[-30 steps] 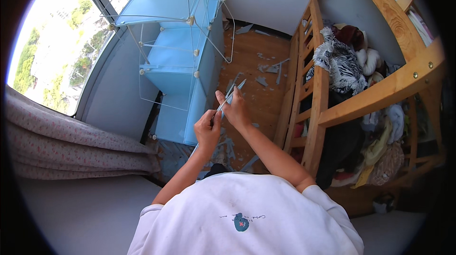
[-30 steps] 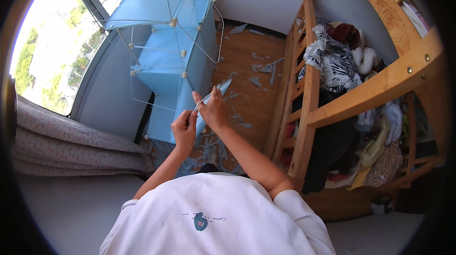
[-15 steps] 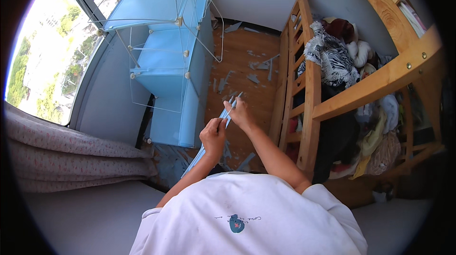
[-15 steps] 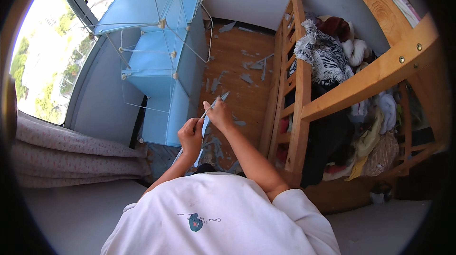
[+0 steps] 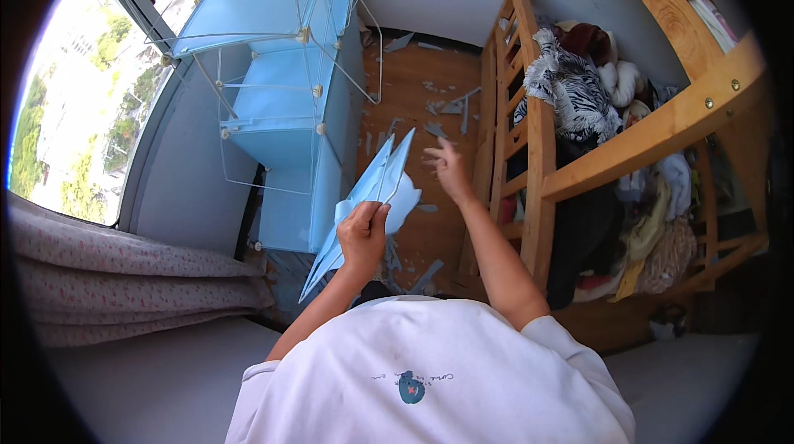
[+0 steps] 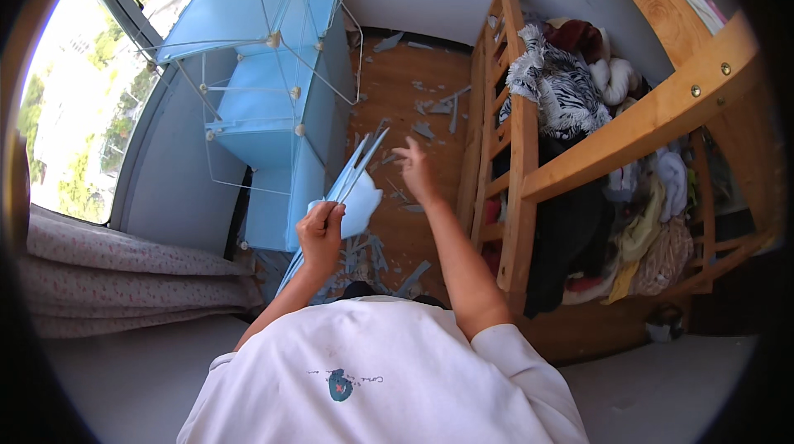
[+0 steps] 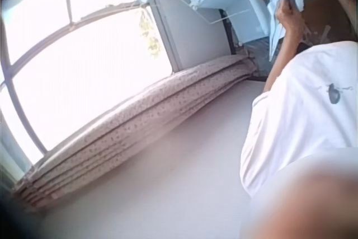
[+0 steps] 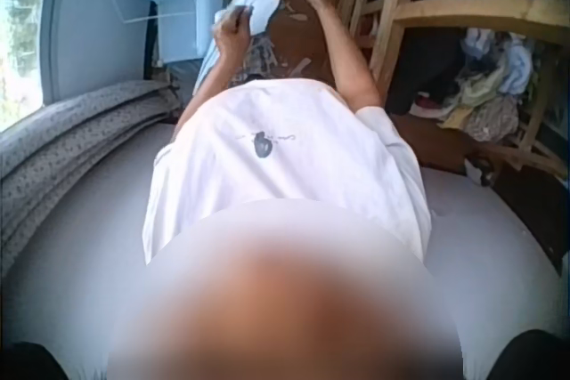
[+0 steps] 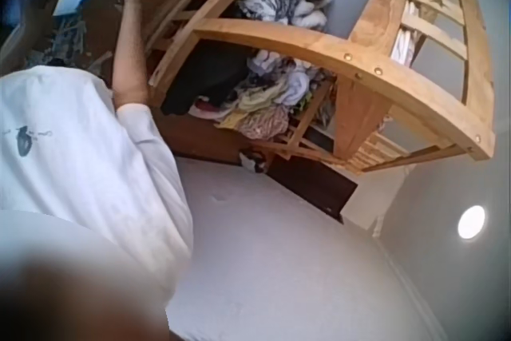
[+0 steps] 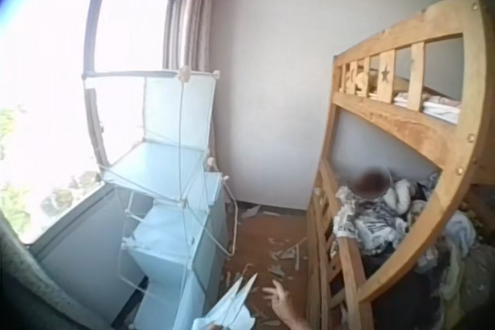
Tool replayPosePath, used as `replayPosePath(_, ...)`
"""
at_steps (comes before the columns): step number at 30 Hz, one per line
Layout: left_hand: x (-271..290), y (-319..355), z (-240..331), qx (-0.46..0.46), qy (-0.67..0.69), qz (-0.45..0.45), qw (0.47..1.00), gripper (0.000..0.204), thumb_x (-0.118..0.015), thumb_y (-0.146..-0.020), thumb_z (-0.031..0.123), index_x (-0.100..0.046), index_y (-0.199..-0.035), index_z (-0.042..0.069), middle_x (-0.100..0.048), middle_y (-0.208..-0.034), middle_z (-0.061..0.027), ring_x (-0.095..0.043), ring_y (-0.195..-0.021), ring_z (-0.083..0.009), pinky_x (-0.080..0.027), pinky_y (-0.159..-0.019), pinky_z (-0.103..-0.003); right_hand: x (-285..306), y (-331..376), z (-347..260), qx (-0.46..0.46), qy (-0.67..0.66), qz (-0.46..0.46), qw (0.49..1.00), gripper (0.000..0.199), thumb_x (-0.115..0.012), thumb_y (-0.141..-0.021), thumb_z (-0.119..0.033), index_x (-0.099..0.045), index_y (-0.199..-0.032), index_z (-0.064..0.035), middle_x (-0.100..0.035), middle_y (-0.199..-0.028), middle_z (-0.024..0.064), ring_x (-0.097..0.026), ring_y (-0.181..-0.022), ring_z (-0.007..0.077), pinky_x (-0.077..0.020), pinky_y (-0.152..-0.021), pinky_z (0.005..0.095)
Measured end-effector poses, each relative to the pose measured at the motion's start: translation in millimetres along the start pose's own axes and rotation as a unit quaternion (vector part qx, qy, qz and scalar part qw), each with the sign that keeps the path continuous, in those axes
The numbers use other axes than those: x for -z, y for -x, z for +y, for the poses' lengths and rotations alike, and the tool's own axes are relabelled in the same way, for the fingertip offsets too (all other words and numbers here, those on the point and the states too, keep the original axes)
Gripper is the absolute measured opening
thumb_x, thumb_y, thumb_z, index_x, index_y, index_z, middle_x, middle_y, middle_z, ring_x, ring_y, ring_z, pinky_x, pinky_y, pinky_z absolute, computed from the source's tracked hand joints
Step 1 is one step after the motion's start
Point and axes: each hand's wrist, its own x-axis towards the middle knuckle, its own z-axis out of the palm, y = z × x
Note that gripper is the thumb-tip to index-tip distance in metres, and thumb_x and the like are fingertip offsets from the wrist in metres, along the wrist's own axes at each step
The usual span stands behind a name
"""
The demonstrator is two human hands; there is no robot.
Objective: The person assembles a light blue multi-tiered shelving unit by hand. They connect the wire frame components, insert the fabric shelves, and secure the structure using white elastic bands.
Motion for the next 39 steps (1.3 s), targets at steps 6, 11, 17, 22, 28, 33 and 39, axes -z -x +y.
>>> replayPosePath(6,0,-12,-5,0.029,-0.009,0.042,0.999,0.013,-0.061,-0.083,0.009,-0.056,-0.075,0.0,-0.054,-0.063,-0.0099,-0.049,-0.05,-0.0193,-0.039,-0.048,-0.028,-19,3,2,-0.019,0.07,0.029,0.997,0.052,-0.053,-0.088,-0.011,-0.032,-0.133,0.0038,-0.053,-0.12,0.0195,-0.059,-0.096,0.0223,-0.0516,-0.068,0.0294)
replayPosePath(11,-4,-12,-9,0.042,-0.029,0.053,0.997,0.012,-0.061,-0.083,0.009,-0.056,-0.075,0.0,-0.054,-0.063,-0.0099,-0.049,-0.05,-0.0184,-0.039,-0.048,-0.028,-32,37,-27,-0.126,-0.149,-0.004,0.981,0.081,-0.067,-0.076,-0.029,-0.025,-0.133,0.0115,-0.041,-0.128,0.0298,-0.04,-0.122,0.0328,-0.0355,-0.097,0.0371)
replayPosePath(17,-19,10,-11,0.033,0.019,0.025,0.999,0.01,-0.062,-0.08,0.006,-0.059,-0.073,-0.001,-0.053,-0.06,-0.0113,-0.049,-0.051,-0.0143,-0.039,-0.048,-0.029,-64,45,-32,-0.036,-0.051,0.086,0.994,0.08,-0.073,-0.068,-0.026,-0.031,-0.124,0.0128,-0.049,-0.109,0.0255,-0.049,-0.101,0.0328,-0.0381,-0.089,0.0382)
replayPosePath(22,-39,20,-8,-0.007,0.025,-0.011,1.0,0.012,-0.064,-0.077,0.015,-0.061,-0.074,0.004,-0.059,-0.068,-0.0114,-0.058,-0.058,-0.0294,-0.044,-0.05,-0.035,-45,26,44,0.079,0.068,0.15,0.983,0.064,-0.057,-0.077,-0.011,-0.027,-0.129,0.0106,-0.049,-0.115,0.026,-0.05,-0.105,0.0354,-0.0397,-0.09,0.0389)
replayPosePath(28,-23,26,-8,-0.016,-0.017,-0.026,0.999,0.014,-0.064,-0.079,0.018,-0.062,-0.074,0.005,-0.06,-0.067,-0.0107,-0.057,-0.057,-0.0293,-0.044,-0.05,-0.034,-47,25,13,0.093,0.162,0.115,0.976,0.044,-0.059,-0.079,-0.023,-0.048,-0.111,0.0047,-0.06,-0.093,0.0233,-0.06,-0.084,0.0382,-0.0467,-0.072,0.0412)
replayPosePath(33,-21,23,-12,-0.011,-0.014,-0.019,1.0,0.019,-0.064,-0.08,0.019,-0.059,-0.07,0.003,-0.058,-0.065,-0.0115,-0.055,-0.054,-0.0293,-0.042,-0.047,-0.036,-36,10,32,0.053,0.246,0.074,0.965,0.045,-0.061,-0.078,-0.035,-0.055,-0.098,0.0052,-0.061,-0.087,0.0245,-0.06,-0.081,0.0379,-0.0465,-0.069,0.0422)
replayPosePath(39,-18,26,-7,0.0,0.022,-0.037,0.999,0.016,-0.065,-0.079,0.017,-0.061,-0.073,0.003,-0.058,-0.065,-0.0125,-0.055,-0.055,-0.0305,-0.043,-0.049,-0.035,-24,15,19,0.12,0.275,-0.004,0.954,0.046,-0.05,-0.078,-0.019,-0.048,-0.114,0.0089,-0.058,-0.096,0.0301,-0.058,-0.09,0.0413,-0.0458,-0.078,0.0425)
